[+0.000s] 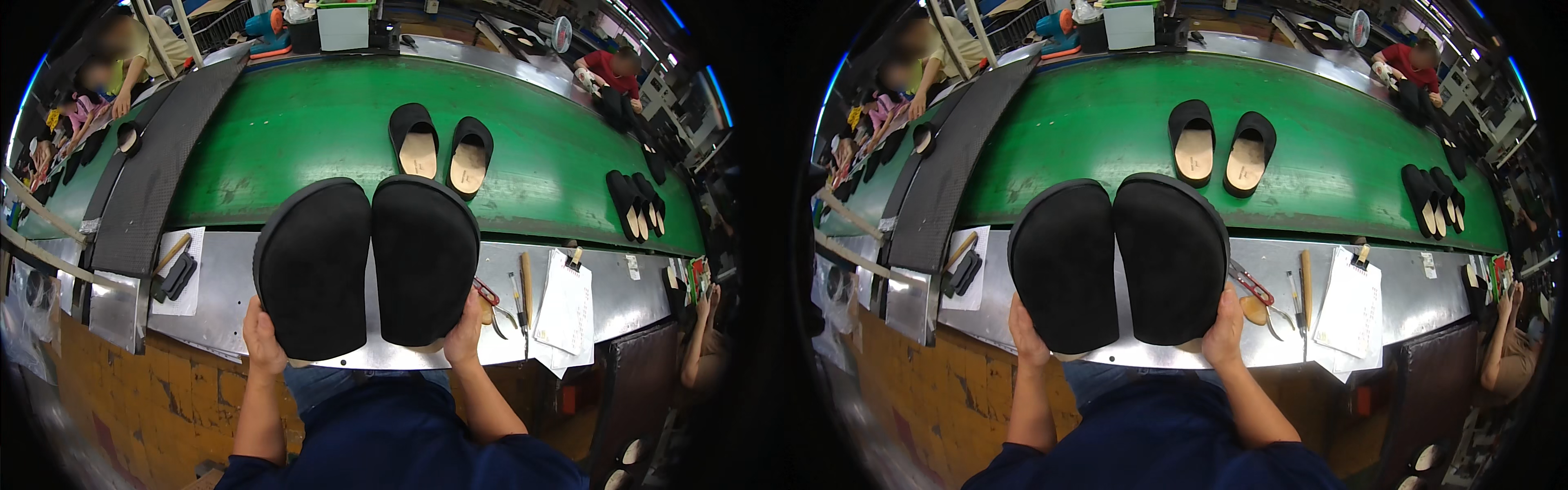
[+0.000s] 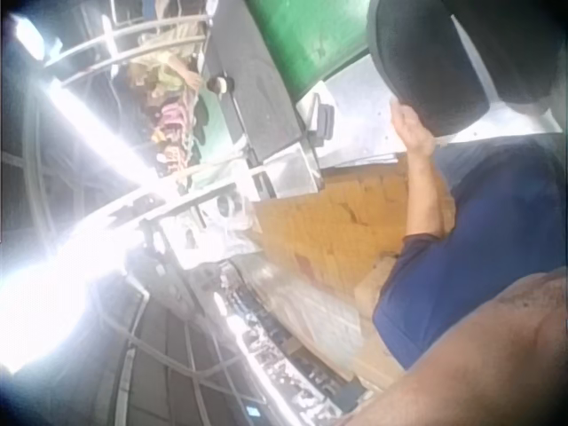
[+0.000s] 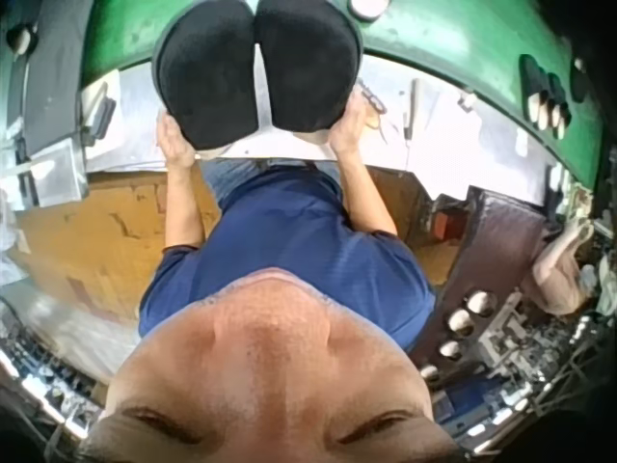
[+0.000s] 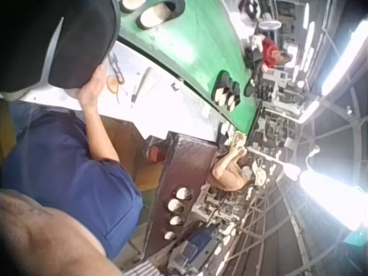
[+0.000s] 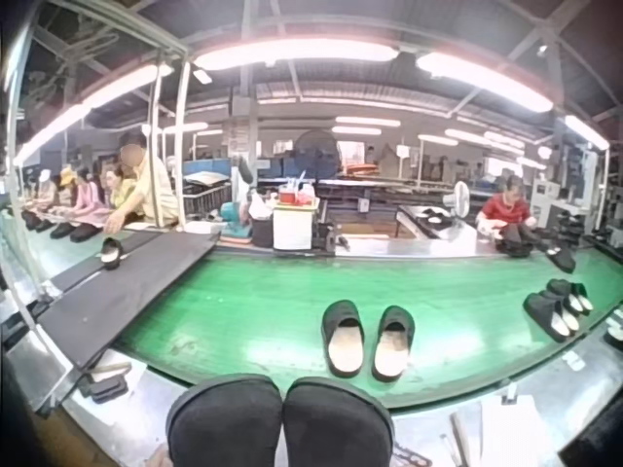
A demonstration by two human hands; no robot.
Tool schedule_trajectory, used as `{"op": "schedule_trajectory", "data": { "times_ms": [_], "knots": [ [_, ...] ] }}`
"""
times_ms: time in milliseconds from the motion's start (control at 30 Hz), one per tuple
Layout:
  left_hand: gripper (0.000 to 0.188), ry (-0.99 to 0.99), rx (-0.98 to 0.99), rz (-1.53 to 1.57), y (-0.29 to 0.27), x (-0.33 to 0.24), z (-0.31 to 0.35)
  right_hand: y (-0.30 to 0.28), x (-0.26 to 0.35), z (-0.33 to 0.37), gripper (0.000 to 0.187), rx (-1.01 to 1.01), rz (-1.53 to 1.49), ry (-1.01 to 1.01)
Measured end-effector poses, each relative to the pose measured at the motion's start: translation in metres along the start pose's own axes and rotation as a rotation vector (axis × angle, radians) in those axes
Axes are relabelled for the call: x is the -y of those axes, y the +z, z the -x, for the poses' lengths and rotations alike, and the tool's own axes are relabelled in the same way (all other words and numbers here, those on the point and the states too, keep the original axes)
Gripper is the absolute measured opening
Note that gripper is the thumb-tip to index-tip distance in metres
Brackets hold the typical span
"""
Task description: The person trims excess material from the edges of black slip-on shoes using a red utility knife. They pick up each shoe, cut along the perimeter, inspect the result, and place the finished pair on a green conveyor belt. The process is repeated for multiple pairs.
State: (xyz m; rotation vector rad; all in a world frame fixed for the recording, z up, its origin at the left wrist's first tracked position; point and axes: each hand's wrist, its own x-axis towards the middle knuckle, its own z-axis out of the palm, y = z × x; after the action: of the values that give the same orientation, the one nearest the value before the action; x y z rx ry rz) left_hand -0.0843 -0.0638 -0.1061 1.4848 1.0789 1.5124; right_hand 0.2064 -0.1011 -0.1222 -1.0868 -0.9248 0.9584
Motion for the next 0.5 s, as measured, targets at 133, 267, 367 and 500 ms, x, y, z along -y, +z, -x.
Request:
{"op": "schedule_trajectory", "data": {
  "times_ms": [133,267,367,500],
  "knots": [
    [0.036,-0.378,-0.114,-0.006,0.007,0.002,-0.019,0.004,-0.007,0.01,0.047,-0.029,-0.451,0.369],
    [0.036,-0.094,-0.079,-0.139,0.022,-0.005,-0.037,0.009,-0.018,0.02,0.047,0.174,-0.88,0.601],
    [0.046,0.262,0.197,-0.21,0.049,-0.052,-0.043,0.026,-0.003,0.021,0.049,0.287,-0.949,0.628],
    [0.055,0.426,0.357,-0.557,0.088,-0.074,-0.04,0.041,0.006,0.023,0.05,0.311,-0.935,0.603]
  ]
}}
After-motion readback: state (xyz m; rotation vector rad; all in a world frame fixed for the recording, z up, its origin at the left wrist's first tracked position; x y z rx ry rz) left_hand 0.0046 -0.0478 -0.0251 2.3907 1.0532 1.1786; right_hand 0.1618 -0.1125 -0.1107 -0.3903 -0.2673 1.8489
